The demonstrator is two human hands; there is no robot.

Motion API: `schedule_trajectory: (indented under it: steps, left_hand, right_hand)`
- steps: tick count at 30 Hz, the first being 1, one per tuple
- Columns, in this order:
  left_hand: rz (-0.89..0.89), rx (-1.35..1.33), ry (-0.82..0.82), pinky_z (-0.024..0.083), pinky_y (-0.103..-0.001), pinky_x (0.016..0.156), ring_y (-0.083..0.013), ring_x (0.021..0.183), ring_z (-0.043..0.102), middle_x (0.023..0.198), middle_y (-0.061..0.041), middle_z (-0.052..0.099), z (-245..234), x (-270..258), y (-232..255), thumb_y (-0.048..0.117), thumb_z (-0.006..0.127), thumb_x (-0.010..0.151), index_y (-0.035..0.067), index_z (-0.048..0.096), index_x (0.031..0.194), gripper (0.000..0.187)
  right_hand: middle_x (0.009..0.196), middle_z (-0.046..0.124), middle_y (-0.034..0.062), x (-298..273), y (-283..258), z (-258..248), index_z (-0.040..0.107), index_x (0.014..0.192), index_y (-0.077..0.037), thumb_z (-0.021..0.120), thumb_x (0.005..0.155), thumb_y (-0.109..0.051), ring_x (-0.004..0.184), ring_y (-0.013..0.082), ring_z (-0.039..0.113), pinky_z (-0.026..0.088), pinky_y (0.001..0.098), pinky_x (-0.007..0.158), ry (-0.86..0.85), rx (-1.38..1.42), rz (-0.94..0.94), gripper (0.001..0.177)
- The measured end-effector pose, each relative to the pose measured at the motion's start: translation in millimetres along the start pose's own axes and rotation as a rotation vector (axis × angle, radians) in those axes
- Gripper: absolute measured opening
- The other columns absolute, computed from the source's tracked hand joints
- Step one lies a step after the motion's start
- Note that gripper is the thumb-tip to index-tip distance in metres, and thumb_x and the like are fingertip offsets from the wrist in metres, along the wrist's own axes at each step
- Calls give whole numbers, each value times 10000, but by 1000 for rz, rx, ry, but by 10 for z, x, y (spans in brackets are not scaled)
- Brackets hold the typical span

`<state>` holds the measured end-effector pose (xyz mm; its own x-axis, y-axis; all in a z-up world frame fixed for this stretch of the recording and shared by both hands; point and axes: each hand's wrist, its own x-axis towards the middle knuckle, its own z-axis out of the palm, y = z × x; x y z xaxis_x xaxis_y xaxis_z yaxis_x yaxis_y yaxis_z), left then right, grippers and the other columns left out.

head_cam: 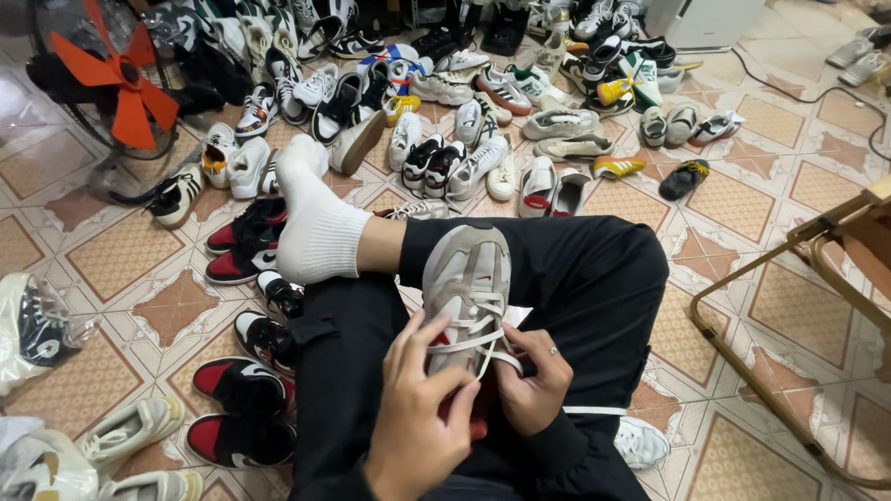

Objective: Lacing a white and red sneaker while sitting on the floor surrounded by other shoes

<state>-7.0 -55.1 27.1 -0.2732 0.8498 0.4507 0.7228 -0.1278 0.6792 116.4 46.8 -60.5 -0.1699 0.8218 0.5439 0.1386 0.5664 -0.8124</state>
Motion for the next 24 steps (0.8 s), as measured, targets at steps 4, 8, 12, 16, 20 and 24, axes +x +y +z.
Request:
schedule_trajectory:
  steps: [4,8,12,16,20,24]
  left_hand:
    - [-93,-150,-19,459,-420,1012,-327,1201,582,1244,-105,653,-261,-119,1,88,737,751,67,734,733,28]
    - [-223,-348,-73,576,-266,841,-163,879,767,969,-50,800,-554,-256,-114,63,720,830,41,768,776,76]
    - [-293,-616,-95,552,-267,761,-196,828,731,990,-137,785,-896,-479,-335,22,656,889,-22,760,824,130]
    - [-286,-1005,20,570,-385,782,-272,848,707,951,-201,736,-1349,-650,-458,45,637,948,-21,730,869,139]
    - [-84,-1279,-149,495,-491,867,-284,861,682,907,-200,700,-1989,-702,-804,-58,513,940,-64,745,1004,241]
    - [-874,-1533,-648,430,-424,461,-358,575,554,621,-133,541,-2846,-1379,-2220,237,502,944,-143,556,948,384]
  right_hand:
    - [805,679,53,-2,-18,17,758,1083,-24,745,725,97,637,125,581,493,222,600,25,-35,-18,378]
    - [815,661,49,-24,20,35,750,1070,-14,741,731,113,651,127,581,482,228,592,30,-27,-32,362]
    - [830,664,65,16,-21,32,742,1074,-3,735,740,108,657,144,584,479,235,599,16,-36,-23,352]
    - [815,647,64,22,-54,22,742,1110,-1,735,746,107,660,151,578,479,241,610,-1,-54,-34,380]
    - [838,652,69,37,-99,13,739,1114,-1,729,754,107,649,144,581,473,239,582,-32,-49,-46,375]
    - [841,647,72,31,-47,47,742,1117,4,735,765,104,667,146,575,458,242,585,-23,-46,-21,366]
